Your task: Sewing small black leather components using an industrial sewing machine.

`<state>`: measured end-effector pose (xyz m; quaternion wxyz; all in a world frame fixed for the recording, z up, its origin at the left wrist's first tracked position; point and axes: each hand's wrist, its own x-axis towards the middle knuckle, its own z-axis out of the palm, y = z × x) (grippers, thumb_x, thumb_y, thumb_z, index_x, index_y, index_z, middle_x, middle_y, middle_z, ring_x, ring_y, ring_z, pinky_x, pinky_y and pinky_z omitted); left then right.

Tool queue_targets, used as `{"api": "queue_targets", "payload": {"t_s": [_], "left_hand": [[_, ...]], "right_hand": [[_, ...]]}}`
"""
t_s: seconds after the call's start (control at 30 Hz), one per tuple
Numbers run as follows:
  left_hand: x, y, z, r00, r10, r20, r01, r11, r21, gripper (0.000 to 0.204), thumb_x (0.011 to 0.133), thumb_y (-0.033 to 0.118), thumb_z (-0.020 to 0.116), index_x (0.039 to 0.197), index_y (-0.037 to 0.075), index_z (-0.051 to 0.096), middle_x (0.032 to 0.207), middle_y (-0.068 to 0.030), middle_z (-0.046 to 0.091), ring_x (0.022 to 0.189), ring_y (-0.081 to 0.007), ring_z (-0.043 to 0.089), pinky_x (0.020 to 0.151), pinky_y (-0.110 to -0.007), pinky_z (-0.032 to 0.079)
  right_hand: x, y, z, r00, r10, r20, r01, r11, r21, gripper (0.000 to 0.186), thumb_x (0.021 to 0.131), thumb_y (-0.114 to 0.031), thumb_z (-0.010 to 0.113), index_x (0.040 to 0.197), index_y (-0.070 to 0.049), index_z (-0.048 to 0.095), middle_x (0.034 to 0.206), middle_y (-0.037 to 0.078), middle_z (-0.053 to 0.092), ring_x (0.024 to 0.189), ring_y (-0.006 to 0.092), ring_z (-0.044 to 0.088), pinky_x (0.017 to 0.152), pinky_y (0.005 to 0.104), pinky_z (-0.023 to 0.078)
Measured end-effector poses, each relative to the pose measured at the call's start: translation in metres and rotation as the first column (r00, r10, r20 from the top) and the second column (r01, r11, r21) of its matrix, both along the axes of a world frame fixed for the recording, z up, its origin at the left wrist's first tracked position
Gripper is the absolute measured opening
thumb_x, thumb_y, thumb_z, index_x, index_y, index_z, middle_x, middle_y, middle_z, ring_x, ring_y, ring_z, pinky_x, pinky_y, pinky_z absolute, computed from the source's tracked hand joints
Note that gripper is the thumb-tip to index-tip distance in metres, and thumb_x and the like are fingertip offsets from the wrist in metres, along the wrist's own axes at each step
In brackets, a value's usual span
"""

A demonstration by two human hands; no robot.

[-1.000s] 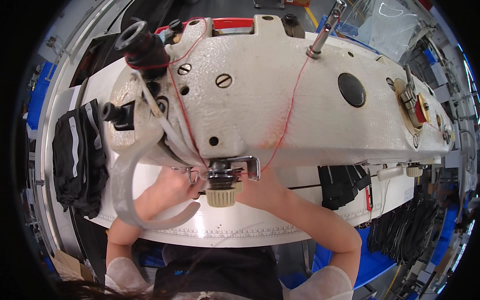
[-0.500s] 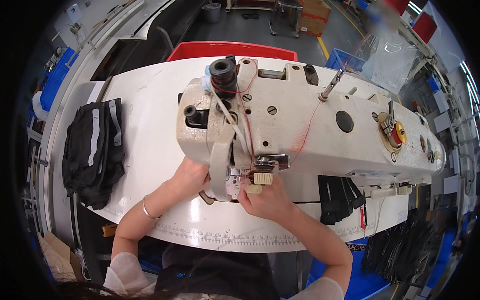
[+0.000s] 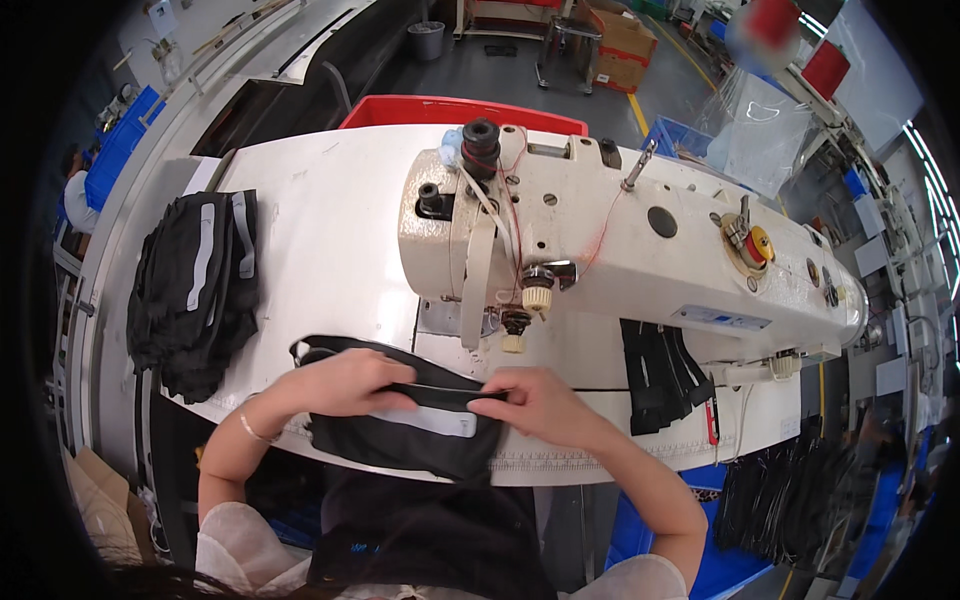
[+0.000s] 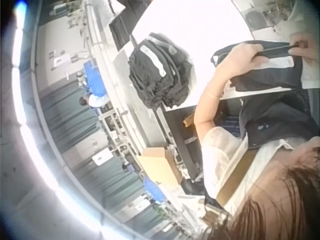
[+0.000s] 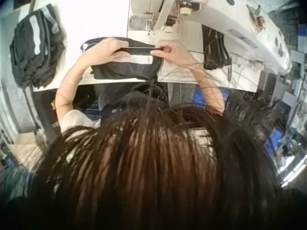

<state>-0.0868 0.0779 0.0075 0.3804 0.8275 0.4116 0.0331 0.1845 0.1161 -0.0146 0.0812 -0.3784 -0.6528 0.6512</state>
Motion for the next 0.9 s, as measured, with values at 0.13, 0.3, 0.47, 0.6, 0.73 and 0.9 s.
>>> {"api": "queue_targets", "payload": {"t_s": [0.13,0.3,0.47,0.6,0.73,0.9], "left_hand": [[-0.05,-0.032,-0.012,0.859,0.442,0.257,-0.39,0.891,-0.231,0.019,0.082,0.015,0.069,0.079,-0.002,0.061,0.073,-0.0109,0.061,0.063,-0.0226,0.055,0.064,-0.031,0.047],[-0.029,-0.053,-0.011,0.889,0.379,0.257,-0.457,0.763,0.456,0.016,0.078,0.007,0.071,0.078,-0.002,0.058,0.083,-0.0097,0.06,0.075,-0.0228,0.057,0.067,-0.03,0.047],[-0.014,-0.069,0.017,0.856,0.479,0.196,-0.516,0.813,0.268,0.017,0.076,-0.001,0.069,0.081,-0.002,0.053,0.086,-0.0106,0.059,0.07,-0.0232,0.055,0.062,-0.031,0.046],[0.02,-0.079,0.059,0.893,0.118,0.435,-0.364,0.759,0.54,0.021,0.066,-0.009,0.069,0.079,0.002,0.056,0.081,-0.0097,0.065,0.068,-0.0256,0.056,0.058,-0.032,0.044],[0.012,-0.094,0.055,0.705,0.051,0.708,-0.52,0.716,0.466,0.026,0.073,0.001,0.072,0.092,0.007,0.054,0.103,-0.0205,0.06,0.08,-0.0233,0.053,0.071,-0.031,0.042],[0.024,-0.078,0.012,0.875,0.239,0.42,-0.442,0.748,0.495,0.041,0.083,0.014,0.06,0.119,0.0,0.047,0.131,-0.0191,0.041,0.114,-0.0268,0.044,0.092,-0.037,0.035]], "right_hand": [[0.034,0.0,0.009,0.975,-0.106,0.195,0.063,0.974,0.218,0.027,0.085,-0.027,0.067,0.077,0.0,0.065,0.059,0.003,0.055,0.052,0.0104,0.051,0.048,0.0275,0.038],[0.024,-0.018,0.029,0.909,-0.081,0.409,-0.133,0.874,0.468,0.024,0.081,-0.024,0.066,0.096,-0.005,0.066,0.088,0.011,0.063,0.078,0.031,0.06,0.069,0.0394,0.046],[-0.012,-0.041,0.035,0.992,-0.063,0.112,-0.092,0.257,0.962,0.057,0.078,-0.028,0.07,0.128,-0.009,0.049,0.12,0.014,0.052,0.097,0.0287,0.056,0.08,0.0363,0.046],[-0.029,-0.027,0.048,0.991,0.127,-0.033,-0.009,0.32,0.947,0.044,0.079,-0.025,0.069,0.117,-0.006,0.058,0.114,0.015,0.059,0.09,0.0276,0.06,0.075,0.0341,0.048],[-0.004,-0.051,0.066,0.891,0.4,-0.216,-0.209,0.782,0.588,0.02,0.086,-0.016,0.061,0.089,0.003,0.063,0.07,0.019,0.06,0.066,0.0333,0.059,0.062,0.0381,0.045],[0.122,-0.13,0.073,0.924,-0.38,-0.046,0.321,0.704,0.633,0.021,0.093,-0.019,0.053,0.091,0.001,0.06,0.067,0.021,0.056,0.066,0.0354,0.057,0.062,0.0391,0.045]]}}
